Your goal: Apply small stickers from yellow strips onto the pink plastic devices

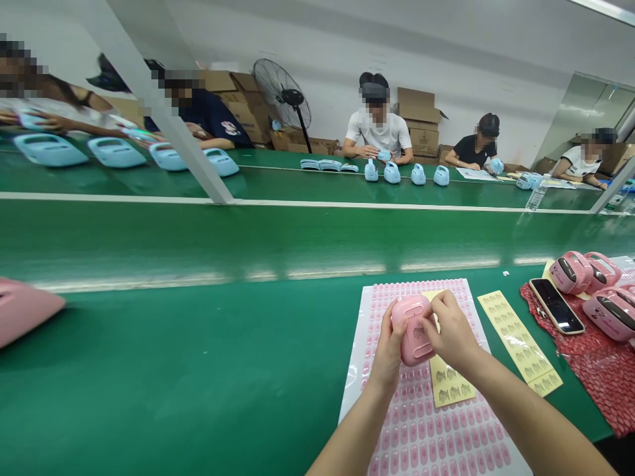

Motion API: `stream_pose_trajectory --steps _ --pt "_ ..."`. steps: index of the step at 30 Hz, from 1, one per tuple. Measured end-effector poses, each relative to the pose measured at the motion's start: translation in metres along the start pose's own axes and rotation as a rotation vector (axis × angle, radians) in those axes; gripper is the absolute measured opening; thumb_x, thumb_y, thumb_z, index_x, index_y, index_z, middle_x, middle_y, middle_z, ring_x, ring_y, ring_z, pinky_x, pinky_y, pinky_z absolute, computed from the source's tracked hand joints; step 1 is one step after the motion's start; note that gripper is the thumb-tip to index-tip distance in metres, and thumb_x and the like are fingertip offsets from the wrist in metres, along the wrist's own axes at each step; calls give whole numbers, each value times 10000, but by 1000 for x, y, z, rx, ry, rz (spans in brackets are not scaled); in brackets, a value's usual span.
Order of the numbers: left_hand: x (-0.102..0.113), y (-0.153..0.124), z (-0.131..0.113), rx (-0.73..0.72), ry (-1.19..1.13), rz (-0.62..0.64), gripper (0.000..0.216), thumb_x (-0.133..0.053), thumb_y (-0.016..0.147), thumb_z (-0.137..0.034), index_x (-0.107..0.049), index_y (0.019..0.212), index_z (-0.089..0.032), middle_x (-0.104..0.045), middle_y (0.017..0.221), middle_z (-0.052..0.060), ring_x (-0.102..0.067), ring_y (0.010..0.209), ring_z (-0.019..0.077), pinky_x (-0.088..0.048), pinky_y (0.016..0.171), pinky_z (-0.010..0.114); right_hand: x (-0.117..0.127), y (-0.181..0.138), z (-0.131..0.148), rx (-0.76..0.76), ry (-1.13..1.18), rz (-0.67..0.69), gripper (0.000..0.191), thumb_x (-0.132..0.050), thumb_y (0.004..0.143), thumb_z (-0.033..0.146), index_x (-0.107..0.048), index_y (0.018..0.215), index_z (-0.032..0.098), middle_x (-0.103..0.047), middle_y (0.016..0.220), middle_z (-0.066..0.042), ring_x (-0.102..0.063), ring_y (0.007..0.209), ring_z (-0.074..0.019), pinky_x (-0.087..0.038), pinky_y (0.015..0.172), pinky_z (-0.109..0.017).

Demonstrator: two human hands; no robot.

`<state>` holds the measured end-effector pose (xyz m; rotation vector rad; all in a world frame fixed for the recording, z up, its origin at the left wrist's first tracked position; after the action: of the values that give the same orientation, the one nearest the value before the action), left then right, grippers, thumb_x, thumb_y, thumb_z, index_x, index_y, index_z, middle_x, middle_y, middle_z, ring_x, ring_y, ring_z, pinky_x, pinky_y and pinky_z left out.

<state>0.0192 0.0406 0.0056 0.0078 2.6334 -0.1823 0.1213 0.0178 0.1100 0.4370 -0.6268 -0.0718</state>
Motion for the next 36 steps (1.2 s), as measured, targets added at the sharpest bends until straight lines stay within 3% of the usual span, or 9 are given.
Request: stream_pose_trajectory --steps 3,6,11,13,20,24,27,30,36 --pt "3 0 -4 -19 -27 -45 584 -657 625 -505 -511 1102 -203 -590 1038 58 -550 967 248 -440 790 325 20 -7 11 105 103 -142 64 -473 769 153 -492 727 198 -444 789 -41 -470 738 -166 -435 636 -306" --pt "8 2 -6 -1 -97 -106 483 -657 630 -474 -568 1004 -183 -620 886 22 -581 836 197 -465 698 273 43 -19 -5 18 153 -233 41 -510 775 219 -523 738 206 -475 784 -35 -476 755 -166 -429 644 -301" --pt "9 2 -6 137 -351 -165 310 -535 738 -374 -585 992 -204 -632 789 -9 -590 639 155 -491 568 270 26 -53 -78 -426 11 150 66 -595 683 215 -570 624 200 -513 757 -26 -502 742 -178 -424 668 -319" --pt "5 1 -9 160 -449 -141 300 -501 766 -352 -570 1032 -231 -638 826 -6 -603 671 171 -502 563 291 24 -70 -100 -534 -66 198 67 -609 661 198 -582 600 197 -523 758 -32 -511 777 -196 -424 689 -326" --pt "-2 2 0 278 -633 19 375 -534 762 -286 -506 1134 -250 -655 879 46 -617 779 229 -520 635 384 18 -85 -115 -486 -253 145 72 -591 670 138 -578 625 193 -540 786 -55 -527 815 -220 -445 714 -338" --pt "0 6 13 312 -752 62 440 -567 718 -348 -504 1140 -239 -616 1006 99 -586 902 303 -518 636 420 29 -59 -124 -395 -317 96 168 -591 699 192 -598 866 197 -548 898 -68 -543 869 -224 -449 757 -342" --pt "2 10 23 340 -794 42 540 -616 654 -405 -503 1142 -200 -564 1087 151 -535 989 367 -520 625 420 49 -18 -141 -385 -387 -1 252 -476 791 194 -568 1024 172 -527 988 -92 -535 927 -204 -429 804 -317" --pt "4 13 26 337 -802 12 521 -613 654 -397 -513 1126 -199 -551 1095 155 -529 995 376 -522 610 417 54 22 -162 -425 -425 -44 332 -448 791 138 -534 1112 151 -506 1025 -115 -530 944 -212 -405 821 -318" --pt "3 14 35 360 -812 -31 437 -588 683 -387 -542 1058 -167 -583 997 149 -578 911 339 -534 602 396 45 48 -188 -507 -380 -78 165 -517 735 120 -637 827 186 -539 845 -63 -564 720 -181 -411 668 -286"
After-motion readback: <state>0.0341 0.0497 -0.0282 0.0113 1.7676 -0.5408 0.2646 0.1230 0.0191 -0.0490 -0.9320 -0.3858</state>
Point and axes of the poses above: each hand's wrist, its own y-axis towards the middle knuckle, its own x-axis out of the back of the hand, z = x × y, the point moved 10 cm from there along y, towards the middle knuckle
